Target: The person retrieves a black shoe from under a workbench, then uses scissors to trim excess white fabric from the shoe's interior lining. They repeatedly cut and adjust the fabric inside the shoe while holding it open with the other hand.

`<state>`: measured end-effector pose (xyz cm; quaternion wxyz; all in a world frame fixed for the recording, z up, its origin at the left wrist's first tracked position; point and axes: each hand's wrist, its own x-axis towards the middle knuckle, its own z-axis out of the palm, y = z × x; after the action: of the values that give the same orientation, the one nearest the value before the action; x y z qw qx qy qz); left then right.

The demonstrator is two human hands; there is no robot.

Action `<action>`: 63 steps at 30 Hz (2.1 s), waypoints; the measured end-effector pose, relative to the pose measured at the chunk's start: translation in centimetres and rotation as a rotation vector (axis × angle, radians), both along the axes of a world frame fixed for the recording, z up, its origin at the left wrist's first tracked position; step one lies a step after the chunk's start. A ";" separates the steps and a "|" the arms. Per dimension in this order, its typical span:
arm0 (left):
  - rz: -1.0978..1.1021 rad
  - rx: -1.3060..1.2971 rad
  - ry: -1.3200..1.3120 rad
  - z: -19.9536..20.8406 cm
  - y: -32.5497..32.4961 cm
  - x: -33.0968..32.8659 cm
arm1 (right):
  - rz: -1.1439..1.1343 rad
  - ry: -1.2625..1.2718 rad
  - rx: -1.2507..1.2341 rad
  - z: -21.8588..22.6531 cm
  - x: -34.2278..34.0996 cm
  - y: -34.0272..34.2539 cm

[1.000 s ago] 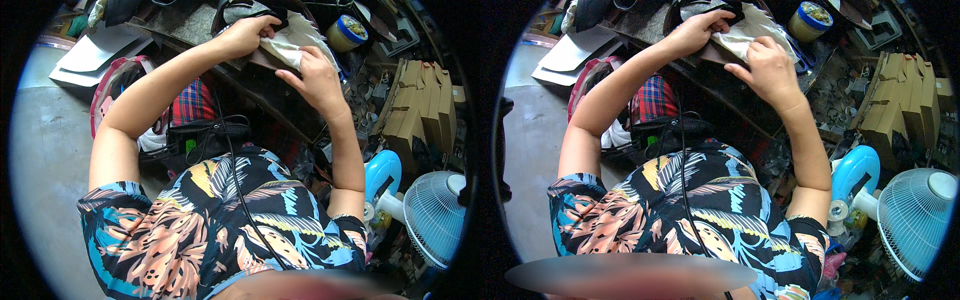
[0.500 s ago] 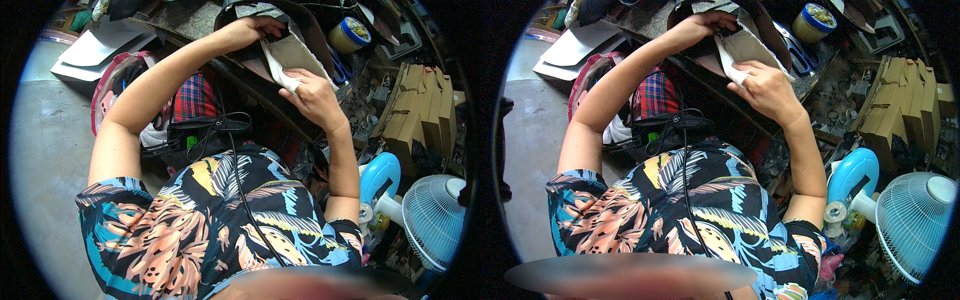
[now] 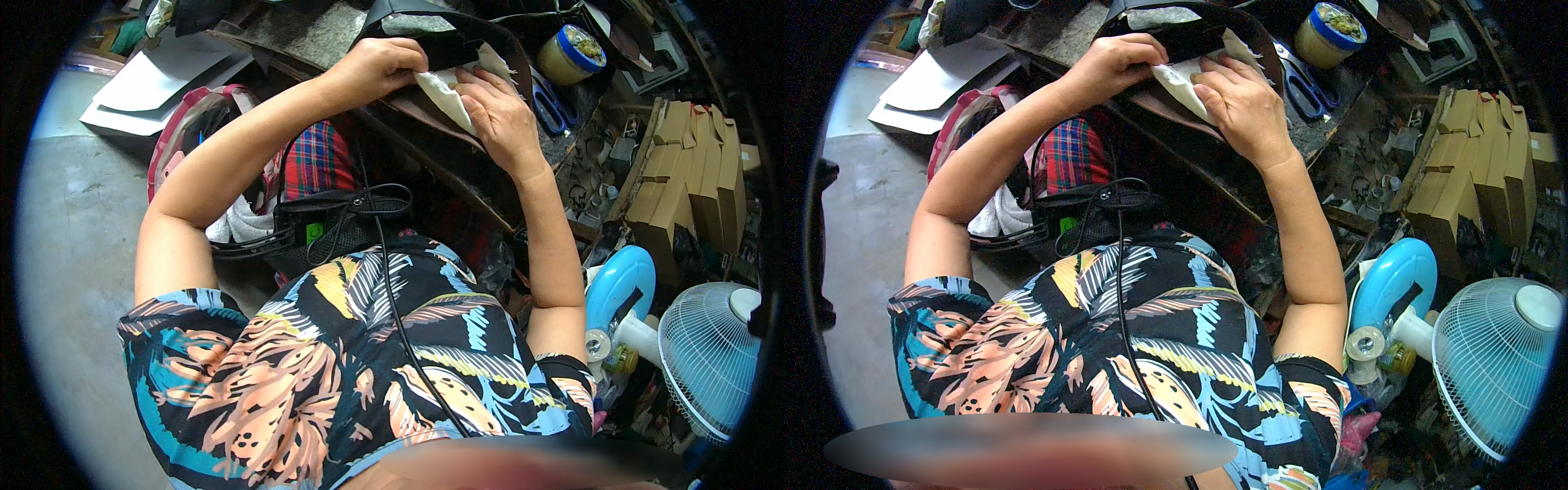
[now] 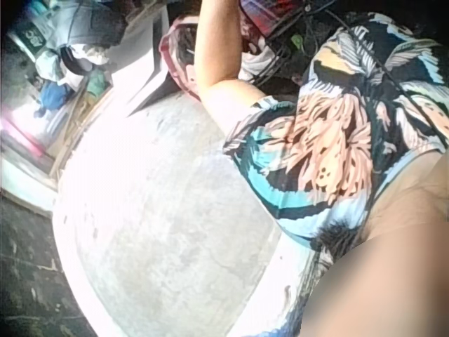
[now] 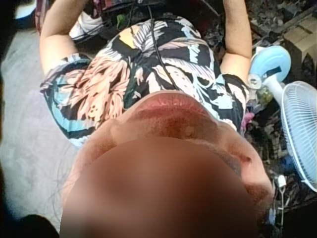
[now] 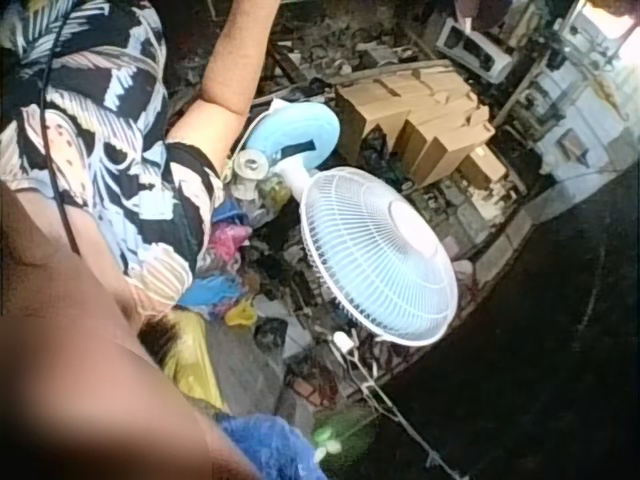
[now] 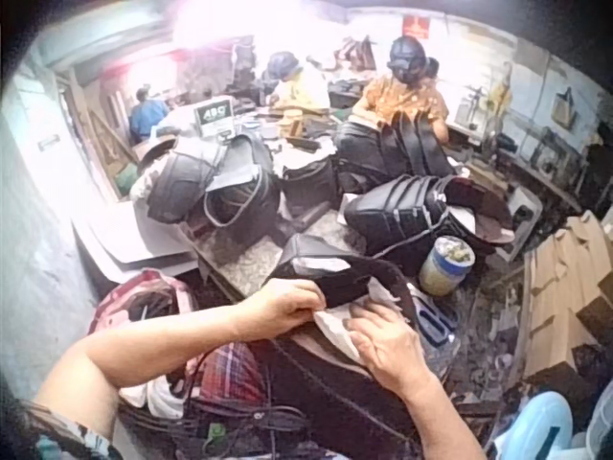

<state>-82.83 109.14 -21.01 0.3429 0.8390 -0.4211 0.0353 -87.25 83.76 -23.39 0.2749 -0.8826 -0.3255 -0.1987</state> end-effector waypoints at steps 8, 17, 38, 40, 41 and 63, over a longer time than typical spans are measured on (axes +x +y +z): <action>-0.023 0.115 -0.077 0.6 1.1 -2.0 | 0.014 0.083 0.062 -0.4 -0.2 -0.3; 0.138 0.076 0.203 0.6 0.4 -1.6 | 0.026 0.103 -0.158 4.1 -0.6 2.7; 0.241 0.093 0.142 -1.0 1.1 -0.6 | -0.152 0.337 0.317 2.0 1.2 3.3; 0.240 0.076 0.031 -0.7 0.9 -1.1 | -0.169 0.732 0.639 0.8 1.9 1.7; 0.246 0.078 0.039 -0.5 0.8 -1.3 | -0.081 0.784 0.799 0.2 1.9 1.3; -0.090 0.090 -0.191 0.6 0.7 -1.0 | -0.108 0.094 -0.012 1.4 -0.9 0.4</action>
<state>-83.87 109.80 -20.45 0.2643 0.8266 -0.4902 0.0808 -88.16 84.12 -22.00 0.2733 -0.9089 -0.2653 -0.1697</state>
